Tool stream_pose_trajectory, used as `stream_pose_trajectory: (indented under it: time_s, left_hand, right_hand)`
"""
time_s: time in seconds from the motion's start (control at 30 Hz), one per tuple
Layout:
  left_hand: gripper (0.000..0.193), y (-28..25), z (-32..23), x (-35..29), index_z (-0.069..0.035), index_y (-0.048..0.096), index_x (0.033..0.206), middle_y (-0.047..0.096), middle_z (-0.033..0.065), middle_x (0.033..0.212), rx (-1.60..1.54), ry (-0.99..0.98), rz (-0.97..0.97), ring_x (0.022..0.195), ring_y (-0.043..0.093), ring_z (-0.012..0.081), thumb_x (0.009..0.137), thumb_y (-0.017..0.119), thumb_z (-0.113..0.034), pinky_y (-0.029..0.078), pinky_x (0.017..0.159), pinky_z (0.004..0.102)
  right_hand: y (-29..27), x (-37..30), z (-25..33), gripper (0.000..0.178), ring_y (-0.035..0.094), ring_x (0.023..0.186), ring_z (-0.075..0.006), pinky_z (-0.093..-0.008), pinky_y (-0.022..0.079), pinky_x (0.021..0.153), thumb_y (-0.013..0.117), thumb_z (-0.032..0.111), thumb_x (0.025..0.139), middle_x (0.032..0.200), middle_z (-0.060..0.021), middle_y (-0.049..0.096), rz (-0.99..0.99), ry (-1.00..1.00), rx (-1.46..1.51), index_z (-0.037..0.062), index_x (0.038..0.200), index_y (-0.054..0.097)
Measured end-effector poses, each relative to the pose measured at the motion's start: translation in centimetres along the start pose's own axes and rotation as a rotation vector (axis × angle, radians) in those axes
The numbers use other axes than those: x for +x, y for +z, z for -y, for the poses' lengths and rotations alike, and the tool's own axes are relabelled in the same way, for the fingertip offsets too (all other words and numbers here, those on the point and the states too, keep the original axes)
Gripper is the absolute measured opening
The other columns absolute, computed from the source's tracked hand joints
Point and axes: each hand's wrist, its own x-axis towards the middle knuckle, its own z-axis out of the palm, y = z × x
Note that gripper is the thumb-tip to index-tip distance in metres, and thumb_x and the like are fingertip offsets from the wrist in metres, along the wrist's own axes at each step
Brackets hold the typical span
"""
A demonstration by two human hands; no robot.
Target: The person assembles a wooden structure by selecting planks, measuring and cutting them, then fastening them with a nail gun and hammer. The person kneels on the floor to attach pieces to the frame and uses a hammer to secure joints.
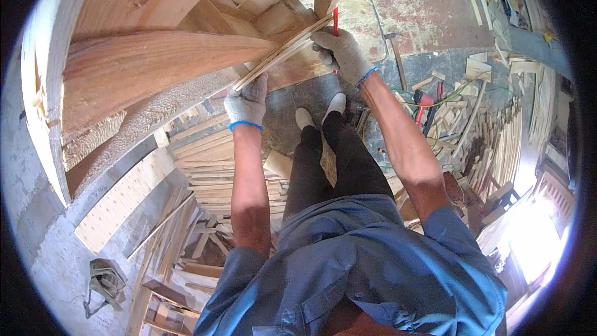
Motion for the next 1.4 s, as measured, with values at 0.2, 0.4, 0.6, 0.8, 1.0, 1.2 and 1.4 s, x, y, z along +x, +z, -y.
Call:
stream_pose_trajectory:
  time_s: [0.2, 0.4, 0.6, 0.8, 1.0, 1.2, 1.4]
  left_hand:
    - [0.035, -1.5, 1.2, -0.9, 0.011, 0.052, 0.122, 0.059, 0.0234, 0.126, -0.016, 0.03, 0.085, 0.121, 0.057, 0.0393, 0.091, 0.052, -0.006, 0.052, 0.102, 0.0494]
    - [0.022, -0.9, 1.5, -0.7, 0.002, 0.061, 0.11, 0.065, 0.0128, 0.109, 1.022, 0.309, 0.082, 0.099, 0.066, 0.0273, 0.09, 0.055, -0.005, 0.058, 0.083, 0.0369]
    - [0.013, 0.9, 2.0, 0.4, 0.002, 0.061, 0.098, 0.063, 0.0088, 0.097, 0.687, 0.145, -0.169, 0.088, 0.065, 0.0201, 0.088, 0.058, -0.006, 0.059, 0.075, 0.03]
    - [0.021, -3.3, 2.8, 2.9, 0.003, 0.06, 0.106, 0.063, 0.0098, 0.098, 1.012, 0.302, -0.082, 0.088, 0.064, 0.0192, 0.088, 0.058, -0.008, 0.061, 0.076, 0.0306]
    - [0.021, 1.9, 1.8, 0.9, 0.002, 0.061, 0.105, 0.065, 0.0083, 0.092, 0.776, 0.122, -0.248, 0.078, 0.066, 0.0204, 0.087, 0.059, -0.008, 0.06, 0.072, 0.0313]
    - [0.019, -1.7, 3.7, 4.2, -0.001, 0.068, 0.091, 0.07, 0.0129, 0.077, 1.303, 0.453, -0.191, 0.072, 0.069, 0.0261, 0.081, 0.064, -0.017, 0.055, 0.066, 0.039]
    - [0.018, -0.8, 3.7, 4.0, 0.0, 0.067, 0.094, 0.068, 0.0117, 0.08, 0.789, 0.235, -0.267, 0.07, 0.067, 0.0229, 0.081, 0.061, -0.011, 0.055, 0.061, 0.0384]
  right_hand:
    - [0.1, 0.1, -0.1, 0.021, 0.045, 0.046, -0.0057, -0.0233, 0.031, 0.04, 0.065, 0.025, 0.093, 0.065, 0.0011, 0.057, -0.023, -0.026, 0.014, 0.0056, 0.085, 0.062]
    - [-0.3, 0.7, -0.2, 0.018, 0.046, 0.048, -0.0054, -0.023, 0.031, 0.041, 0.063, 0.024, 0.094, 0.067, 0.0002, 0.061, -0.044, 0.015, -0.072, 0.0086, 0.086, 0.064]
    - [-0.5, 1.4, -0.6, 0.027, 0.042, 0.049, -0.0058, -0.0245, 0.026, 0.042, 0.058, 0.03, 0.098, 0.069, 0.0002, 0.058, -0.086, 0.034, -0.117, 0.0077, 0.083, 0.062]
    - [-0.7, 2.0, -1.2, 0.022, 0.043, 0.046, -0.01, -0.025, 0.03, 0.04, 0.055, 0.021, 0.098, 0.07, -0.0041, 0.06, -0.045, 0.037, -0.085, 0.0049, 0.084, 0.06]
    - [-0.2, 1.7, -1.1, 0.021, 0.042, 0.044, -0.0118, -0.0265, 0.032, 0.038, 0.052, 0.018, 0.098, 0.066, -0.0045, 0.057, -0.055, 0.005, 0.005, 0.0046, 0.083, 0.058]
    - [-0.3, 2.0, -0.9, 0.023, 0.041, 0.041, -0.0134, -0.0278, 0.031, 0.037, 0.052, 0.017, 0.096, 0.059, -0.0034, 0.054, -0.101, 0.003, 0.041, 0.0067, 0.077, 0.058]
    - [0.1, 2.8, -2.6, 0.023, 0.05, 0.046, -0.0167, -0.0289, 0.039, 0.041, 0.048, 0.013, 0.098, 0.065, -0.007, 0.06, -0.096, -0.096, 0.138, 0.0017, 0.084, 0.062]
